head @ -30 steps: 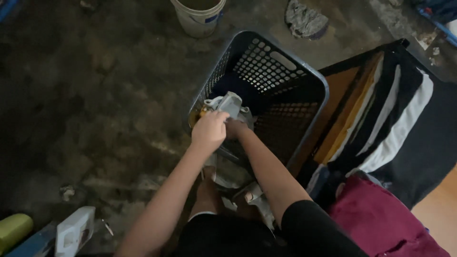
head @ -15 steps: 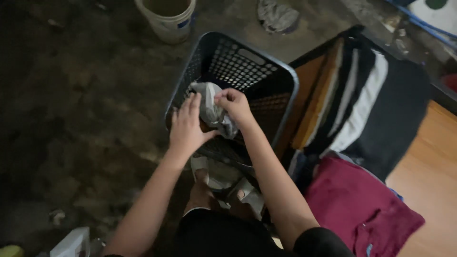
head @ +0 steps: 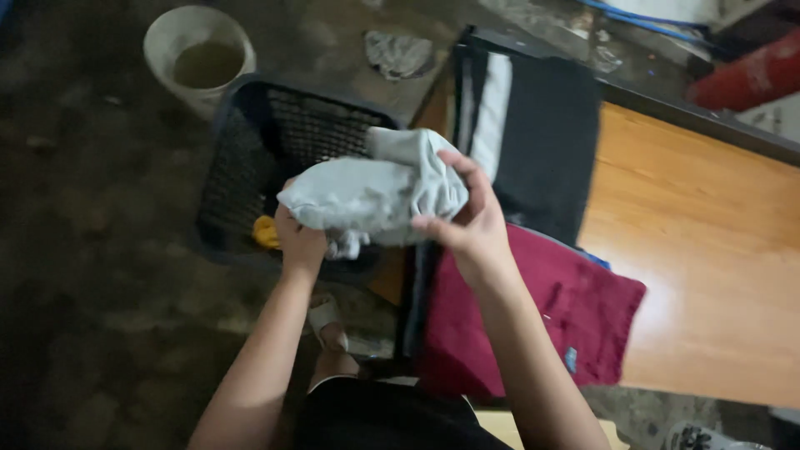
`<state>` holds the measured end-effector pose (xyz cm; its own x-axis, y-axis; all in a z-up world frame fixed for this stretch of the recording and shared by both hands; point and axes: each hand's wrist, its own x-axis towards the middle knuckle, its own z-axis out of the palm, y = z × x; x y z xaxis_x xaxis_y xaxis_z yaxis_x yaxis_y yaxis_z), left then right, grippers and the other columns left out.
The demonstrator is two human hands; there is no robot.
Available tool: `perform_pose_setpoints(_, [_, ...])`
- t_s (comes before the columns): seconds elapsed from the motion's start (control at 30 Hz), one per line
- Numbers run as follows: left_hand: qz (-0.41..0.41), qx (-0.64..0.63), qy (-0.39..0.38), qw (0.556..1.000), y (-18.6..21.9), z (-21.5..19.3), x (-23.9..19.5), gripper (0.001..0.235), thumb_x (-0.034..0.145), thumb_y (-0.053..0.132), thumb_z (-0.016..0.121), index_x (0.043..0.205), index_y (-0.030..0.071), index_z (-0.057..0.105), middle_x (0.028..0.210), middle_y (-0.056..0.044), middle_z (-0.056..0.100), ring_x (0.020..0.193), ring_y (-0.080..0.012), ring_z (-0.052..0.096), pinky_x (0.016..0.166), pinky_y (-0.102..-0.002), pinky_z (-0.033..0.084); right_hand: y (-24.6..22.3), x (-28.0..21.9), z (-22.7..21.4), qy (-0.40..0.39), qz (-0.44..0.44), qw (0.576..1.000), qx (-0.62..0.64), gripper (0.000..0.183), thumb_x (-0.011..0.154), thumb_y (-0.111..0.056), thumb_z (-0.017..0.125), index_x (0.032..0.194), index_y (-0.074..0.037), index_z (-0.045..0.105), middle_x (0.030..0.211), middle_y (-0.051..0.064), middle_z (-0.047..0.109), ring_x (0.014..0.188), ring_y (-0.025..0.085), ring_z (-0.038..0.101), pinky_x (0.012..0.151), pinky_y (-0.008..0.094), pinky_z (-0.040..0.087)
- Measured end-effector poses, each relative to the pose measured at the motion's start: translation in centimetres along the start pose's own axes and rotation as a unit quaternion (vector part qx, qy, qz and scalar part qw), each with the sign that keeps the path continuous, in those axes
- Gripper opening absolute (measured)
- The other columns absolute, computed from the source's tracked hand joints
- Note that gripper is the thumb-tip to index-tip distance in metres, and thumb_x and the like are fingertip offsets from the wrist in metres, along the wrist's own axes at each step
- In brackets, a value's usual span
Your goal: Folding various pieces of clothing and stacking them neatly on a table
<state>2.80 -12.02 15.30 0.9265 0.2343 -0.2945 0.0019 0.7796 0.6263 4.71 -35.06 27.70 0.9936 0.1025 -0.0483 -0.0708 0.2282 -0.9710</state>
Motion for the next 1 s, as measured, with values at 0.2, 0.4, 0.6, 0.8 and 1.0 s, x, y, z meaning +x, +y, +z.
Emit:
perform_pose_setpoints(0.2, [0.160, 0.417, -0.156, 0.881, -1.6, 12.6, -6.8, 0.031, 0.100, 0.004, 0.066, 0.125, 0.019, 0.077, 0.114, -0.008, 0.080, 0.118, -0.0346, 0.074, 0.111, -0.050, 0.053, -3.5, -6.3, -13.4, 0.082, -0.057, 0.981, -0.165, 0.066, 0.071, 0.004, 0.095, 0.131, -0.010, 0.073, 0.118, 0.008, 0.071, 0.106, 0.020, 0.071, 0.090, 0.038, 0.065])
perform_pose_setpoints(0.4, [0.150, 0.720, -0.232, 0.636, -5.8, 27.2, -15.4, 0.037, 0.084, 0.026, 0.077, 0.120, 0.034, 0.072, 0.094, -0.010, 0.080, 0.100, -0.0431, 0.076, 0.086, -0.058, 0.060, -10.3, -12.1, -32.6, 0.193, -0.144, 0.964, -0.113, 0.051, 0.090, -0.004, 0.090, 0.132, -0.011, 0.064, 0.106, 0.009, 0.075, 0.096, 0.016, 0.076, 0.086, 0.030, 0.065])
perform_pose_setpoints(0.6, [0.109, 0.783, -0.370, 0.488, -17.2, 38.2, -18.6, 0.048, 0.083, 0.022, 0.076, 0.130, 0.013, 0.069, 0.109, -0.023, 0.081, 0.110, -0.0482, 0.075, 0.095, -0.062, 0.058, -16.1, -18.2, -48.8, 0.196, -0.029, 0.946, -0.256, 0.071, 0.072, 0.006, 0.094, 0.134, -0.005, 0.062, 0.114, 0.007, 0.075, 0.103, 0.016, 0.072, 0.089, 0.036, 0.064])
perform_pose_setpoints(0.8, [0.266, 0.825, -0.324, 0.380, -30.3, 43.3, -13.9, 0.038, 0.104, 0.008, 0.052, 0.138, 0.019, 0.064, 0.123, -0.019, 0.072, 0.113, -0.0476, 0.072, 0.090, -0.067, 0.060, -13.6, -17.7, -65.0, 0.257, -0.080, 0.919, -0.287, 0.057, 0.080, 0.012, 0.070, 0.134, -0.005, 0.061, 0.107, 0.004, 0.063, 0.100, 0.015, 0.067, 0.084, 0.030, 0.060])
perform_pose_setpoints(1.0, [0.135, 0.925, -0.277, 0.224, -36.8, 42.2, -7.8, 0.037, 0.106, 0.015, 0.049, 0.133, 0.011, 0.073, 0.117, -0.026, 0.076, 0.114, -0.0538, 0.070, 0.088, -0.086, 0.043, -14.2, -18.9, -72.0, 0.322, -0.101, 0.887, -0.316, 0.051, 0.085, 0.013, 0.058, 0.131, -0.007, 0.066, 0.111, 0.023, 0.067, 0.074, 0.030, 0.075, 0.061, 0.038, 0.068])
